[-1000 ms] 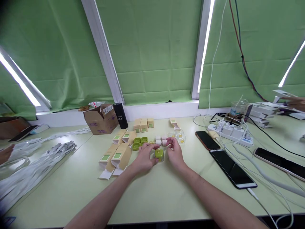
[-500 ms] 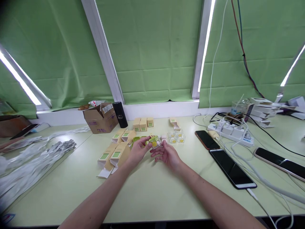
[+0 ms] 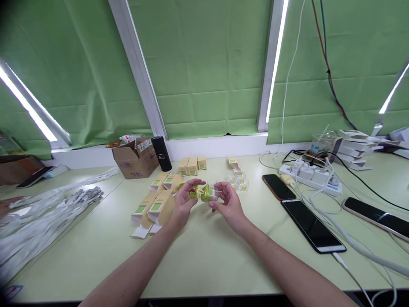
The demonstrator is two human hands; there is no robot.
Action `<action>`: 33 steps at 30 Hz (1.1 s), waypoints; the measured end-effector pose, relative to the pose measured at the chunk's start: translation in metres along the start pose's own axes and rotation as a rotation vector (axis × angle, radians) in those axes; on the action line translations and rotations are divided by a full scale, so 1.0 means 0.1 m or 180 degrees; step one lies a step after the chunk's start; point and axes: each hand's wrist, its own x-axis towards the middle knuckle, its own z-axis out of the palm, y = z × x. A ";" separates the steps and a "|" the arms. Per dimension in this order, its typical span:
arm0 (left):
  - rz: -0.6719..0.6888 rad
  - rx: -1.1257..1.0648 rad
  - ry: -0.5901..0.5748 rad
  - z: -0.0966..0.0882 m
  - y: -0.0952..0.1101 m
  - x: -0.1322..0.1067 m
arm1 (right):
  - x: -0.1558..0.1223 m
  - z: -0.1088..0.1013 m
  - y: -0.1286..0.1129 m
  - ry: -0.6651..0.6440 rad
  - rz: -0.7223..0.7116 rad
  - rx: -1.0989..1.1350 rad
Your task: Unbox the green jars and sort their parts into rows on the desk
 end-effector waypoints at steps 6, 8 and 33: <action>0.0168 0.0390 0.0249 0.01 -0.02 0.01 | -0.01 0.02 0.04 0.0083 -0.0154 -0.0316; 0.0244 0.0389 0.0229 0.02 0.00 0.00 | 0.00 0.01 0.04 0.0014 -0.0024 -0.0155; -0.0887 0.0159 0.0172 0.11 -0.06 0.05 | 0.06 -0.11 0.24 -0.0555 0.1363 0.0653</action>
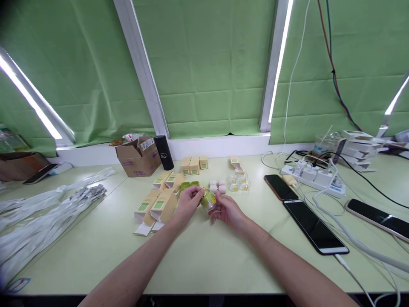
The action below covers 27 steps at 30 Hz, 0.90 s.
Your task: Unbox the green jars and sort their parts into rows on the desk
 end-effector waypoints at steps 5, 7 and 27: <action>0.0205 0.0268 0.0142 0.01 0.01 0.01 | -0.05 0.06 -0.09 -0.0143 -0.0176 -0.0133; 0.0251 0.0313 0.0211 0.01 0.02 0.00 | -0.07 0.09 -0.13 -0.0170 -0.0242 -0.0197; -0.0608 -0.1624 0.1113 -0.14 -0.13 0.20 | -0.10 0.07 -0.15 0.0443 -0.1418 -0.1076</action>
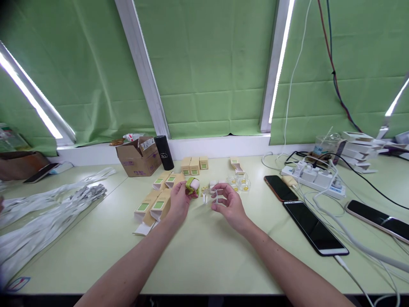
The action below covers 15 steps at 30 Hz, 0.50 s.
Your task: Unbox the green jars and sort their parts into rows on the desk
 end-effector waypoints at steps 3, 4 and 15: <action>-0.0082 -0.0184 -0.0016 0.01 -0.02 0.00 | -0.02 0.02 -0.03 -0.0010 -0.0186 -0.0179; -0.0081 -0.0210 -0.0026 0.01 -0.02 0.00 | -0.03 0.03 -0.04 -0.0002 -0.0249 -0.0260; -0.0059 -0.0140 -0.0092 0.00 -0.08 -0.02 | 0.12 -0.35 -0.25 0.0640 -0.1460 -0.1762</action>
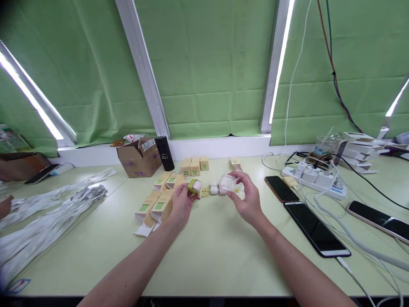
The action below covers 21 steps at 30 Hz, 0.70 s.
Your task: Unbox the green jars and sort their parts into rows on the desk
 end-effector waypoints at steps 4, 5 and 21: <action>0.0011 0.0073 -0.0088 0.00 0.00 -0.02 | 0.18 -0.26 0.03 0.0239 -0.0390 -0.0592; 0.0020 0.0085 -0.0095 0.00 0.01 -0.03 | 0.21 -0.32 0.03 0.0167 -0.0503 -0.0906; 0.0006 0.0203 -0.0082 0.03 0.02 -0.08 | 0.33 -0.54 0.02 -0.1886 0.1339 -0.3985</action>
